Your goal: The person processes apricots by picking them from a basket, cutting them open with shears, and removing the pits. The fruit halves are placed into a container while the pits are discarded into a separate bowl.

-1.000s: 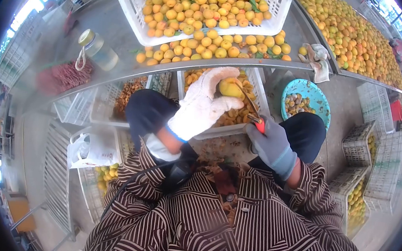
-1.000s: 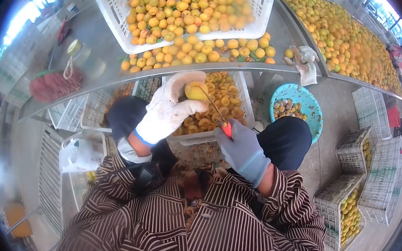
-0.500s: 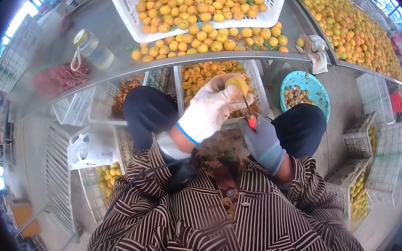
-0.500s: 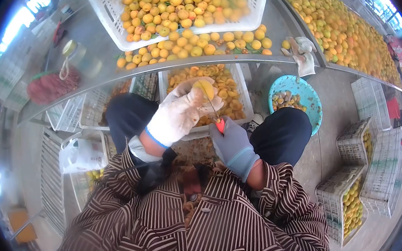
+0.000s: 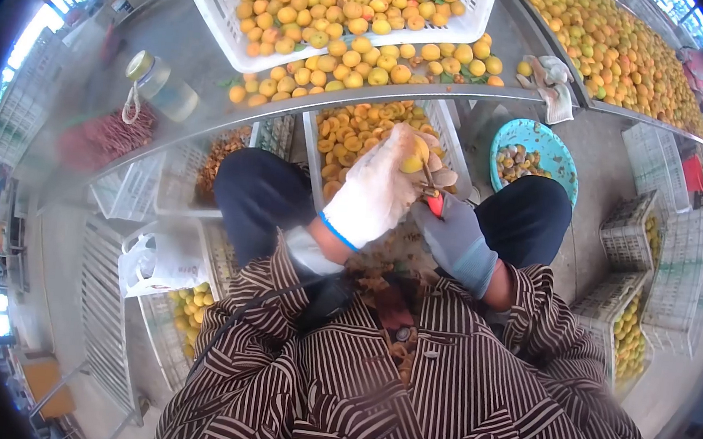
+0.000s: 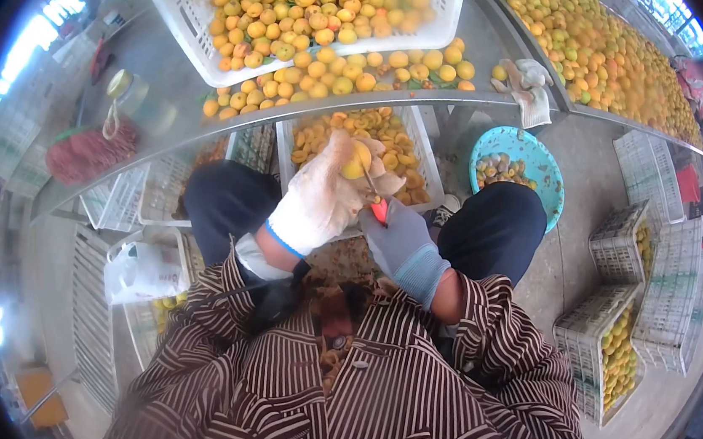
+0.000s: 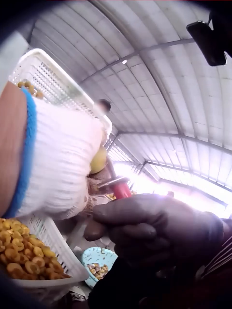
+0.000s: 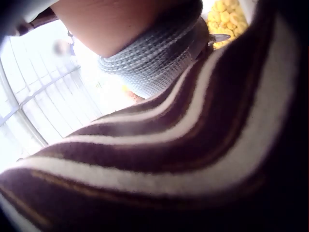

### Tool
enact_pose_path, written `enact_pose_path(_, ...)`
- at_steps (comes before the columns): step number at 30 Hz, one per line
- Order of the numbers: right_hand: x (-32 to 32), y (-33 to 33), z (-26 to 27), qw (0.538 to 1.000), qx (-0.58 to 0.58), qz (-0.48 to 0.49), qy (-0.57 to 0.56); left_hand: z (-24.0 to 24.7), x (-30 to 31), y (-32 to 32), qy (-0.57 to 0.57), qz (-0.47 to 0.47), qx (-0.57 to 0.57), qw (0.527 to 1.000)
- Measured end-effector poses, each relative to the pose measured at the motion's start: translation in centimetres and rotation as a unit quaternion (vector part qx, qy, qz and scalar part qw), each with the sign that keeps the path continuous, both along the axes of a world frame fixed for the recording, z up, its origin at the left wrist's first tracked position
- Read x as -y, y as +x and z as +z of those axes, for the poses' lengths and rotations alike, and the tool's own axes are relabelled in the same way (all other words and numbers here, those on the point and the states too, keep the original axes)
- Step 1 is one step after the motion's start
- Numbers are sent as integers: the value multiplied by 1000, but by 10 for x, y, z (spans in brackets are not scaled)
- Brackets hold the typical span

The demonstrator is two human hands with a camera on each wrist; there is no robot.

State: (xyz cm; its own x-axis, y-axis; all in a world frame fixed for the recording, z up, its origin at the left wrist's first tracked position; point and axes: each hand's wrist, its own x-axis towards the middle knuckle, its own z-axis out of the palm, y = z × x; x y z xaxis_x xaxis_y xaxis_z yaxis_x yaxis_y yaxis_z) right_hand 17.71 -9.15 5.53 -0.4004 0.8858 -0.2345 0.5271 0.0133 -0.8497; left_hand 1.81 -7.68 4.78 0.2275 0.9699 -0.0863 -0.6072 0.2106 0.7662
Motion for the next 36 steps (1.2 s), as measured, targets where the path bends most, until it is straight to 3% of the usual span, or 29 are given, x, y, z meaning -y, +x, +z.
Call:
enact_pose_path(2,0,0,-6,999,-29,-25,8,-3,-1,8,-31,-5,160,987)
enact_pose_path(6,-8,8,14,986,-100,-35,-125,1,-4,-11,-13,-78,156,985)
enact_pose_path(8,-14,11,31,961,-98,-18,-259,4,-8,-30,63,-79,-85,991)
enact_pose_path(10,-22,8,50,968,-49,3,-246,19,-11,-39,84,-86,-116,986)
enact_pose_path(11,-23,5,56,973,-1,25,-231,30,-13,-42,147,-65,-276,948)
enact_pose_path(12,-22,2,59,973,-1,28,-230,35,-14,-44,204,-41,-428,880)
enact_pose_path(13,-23,-2,61,973,-12,2,-231,36,-13,-42,215,-8,-456,863)
enact_pose_path(14,-22,-4,61,972,-25,-24,-231,33,-10,-40,217,-4,-459,862)
enact_pose_path(16,-19,-8,53,966,-68,-46,-247,22,-6,-34,181,20,-371,911)
enact_pose_path(17,-17,-9,47,955,-109,-71,-265,5,-7,-28,158,12,-259,953)
enact_pose_path(18,-15,-10,39,955,-108,-73,-268,-6,-8,-22,156,10,-257,954)
enact_pose_path(20,-11,-12,25,949,-175,-94,-245,-22,-8,-8,136,50,-139,980)
enact_pose_path(21,-7,-13,21,949,-175,-96,-245,2,2,3,29,35,-18,999)
enact_pose_path(24,-5,-15,16,954,-170,-101,-225,5,-4,14,-40,73,58,995)
enact_pose_path(27,-7,-10,-8,947,-165,-110,-253,2,-6,14,-63,47,68,995)
enact_pose_path(30,-8,-3,-28,908,-251,-118,-313,-6,-8,4,-63,-20,16,998)
enact_pose_path(32,-4,-7,-27,960,-180,-83,-198,-4,-6,5,-65,-10,-42,997)
enact_pose_path(34,-3,-9,-32,976,-136,-86,-143,4,1,6,-68,-1,-100,993)
enact_pose_path(36,-2,-10,-34,988,-91,-90,-86,18,13,8,32,40,-210,976)
